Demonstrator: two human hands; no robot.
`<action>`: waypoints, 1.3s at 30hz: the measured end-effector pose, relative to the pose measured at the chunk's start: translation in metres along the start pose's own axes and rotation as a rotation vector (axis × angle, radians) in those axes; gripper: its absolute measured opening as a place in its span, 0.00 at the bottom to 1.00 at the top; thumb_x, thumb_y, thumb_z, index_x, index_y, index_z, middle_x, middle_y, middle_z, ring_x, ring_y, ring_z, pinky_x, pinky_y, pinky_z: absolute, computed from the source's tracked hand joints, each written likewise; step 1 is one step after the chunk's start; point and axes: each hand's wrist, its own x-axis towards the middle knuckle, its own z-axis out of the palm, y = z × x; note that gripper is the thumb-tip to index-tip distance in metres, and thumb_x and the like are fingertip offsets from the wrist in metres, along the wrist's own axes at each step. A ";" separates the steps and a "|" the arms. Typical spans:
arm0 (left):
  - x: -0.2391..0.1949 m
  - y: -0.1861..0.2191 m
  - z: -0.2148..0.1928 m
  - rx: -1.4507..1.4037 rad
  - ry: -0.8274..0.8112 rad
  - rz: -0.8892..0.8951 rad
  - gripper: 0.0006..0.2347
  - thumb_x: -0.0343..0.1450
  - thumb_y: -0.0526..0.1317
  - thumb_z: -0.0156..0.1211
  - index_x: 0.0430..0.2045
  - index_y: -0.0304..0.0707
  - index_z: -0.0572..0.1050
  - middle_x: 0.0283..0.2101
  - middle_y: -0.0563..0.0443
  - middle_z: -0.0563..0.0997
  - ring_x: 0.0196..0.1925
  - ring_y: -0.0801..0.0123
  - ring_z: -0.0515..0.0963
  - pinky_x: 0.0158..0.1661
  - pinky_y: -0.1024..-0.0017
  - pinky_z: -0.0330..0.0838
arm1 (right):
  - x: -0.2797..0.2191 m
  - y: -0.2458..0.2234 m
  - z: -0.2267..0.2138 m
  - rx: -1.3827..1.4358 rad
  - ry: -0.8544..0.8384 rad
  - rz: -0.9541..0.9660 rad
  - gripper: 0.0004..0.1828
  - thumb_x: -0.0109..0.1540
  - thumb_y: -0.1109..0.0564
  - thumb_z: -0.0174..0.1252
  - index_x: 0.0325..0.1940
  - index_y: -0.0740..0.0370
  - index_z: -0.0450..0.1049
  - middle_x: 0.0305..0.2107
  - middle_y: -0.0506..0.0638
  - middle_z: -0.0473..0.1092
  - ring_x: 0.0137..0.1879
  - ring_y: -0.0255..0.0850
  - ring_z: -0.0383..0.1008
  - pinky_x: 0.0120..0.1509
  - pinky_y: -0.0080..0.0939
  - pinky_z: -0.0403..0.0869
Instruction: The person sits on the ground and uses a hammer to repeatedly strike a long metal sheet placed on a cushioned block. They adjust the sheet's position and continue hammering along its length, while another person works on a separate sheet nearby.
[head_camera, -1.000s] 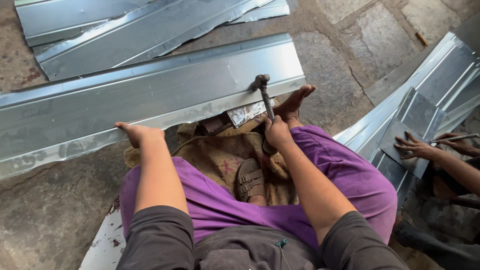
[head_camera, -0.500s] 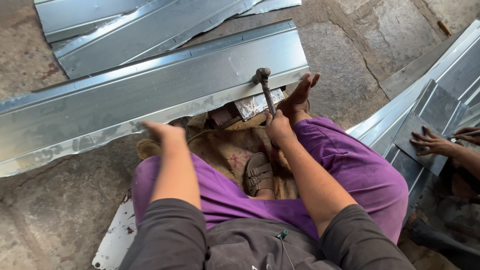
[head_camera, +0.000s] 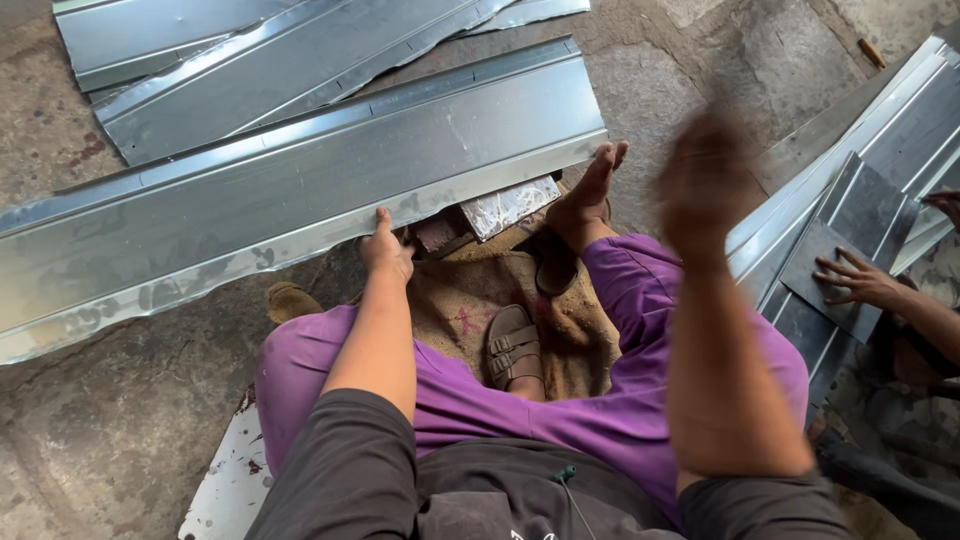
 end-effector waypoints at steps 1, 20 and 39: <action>-0.001 0.000 -0.003 -0.050 -0.032 -0.007 0.32 0.66 0.50 0.68 0.62 0.37 0.63 0.71 0.41 0.61 0.72 0.45 0.57 0.62 0.28 0.55 | 0.011 0.023 -0.007 0.369 0.023 0.234 0.14 0.82 0.53 0.44 0.55 0.62 0.73 0.39 0.55 0.71 0.42 0.47 0.72 0.44 0.47 0.72; -0.019 0.006 0.002 -0.016 -0.019 -0.010 0.29 0.70 0.48 0.68 0.65 0.40 0.65 0.71 0.44 0.62 0.71 0.44 0.61 0.59 0.30 0.65 | -0.038 -0.067 -0.019 0.871 -0.209 0.443 0.10 0.78 0.54 0.48 0.42 0.56 0.65 0.25 0.51 0.66 0.28 0.39 0.67 0.29 0.37 0.69; -0.028 0.014 0.006 0.020 -0.085 0.012 0.28 0.68 0.52 0.66 0.61 0.40 0.66 0.65 0.42 0.70 0.63 0.45 0.72 0.53 0.31 0.70 | -0.072 -0.077 0.016 1.157 -0.249 0.848 0.11 0.76 0.52 0.49 0.47 0.63 0.66 0.30 0.57 0.69 0.30 0.42 0.70 0.32 0.41 0.70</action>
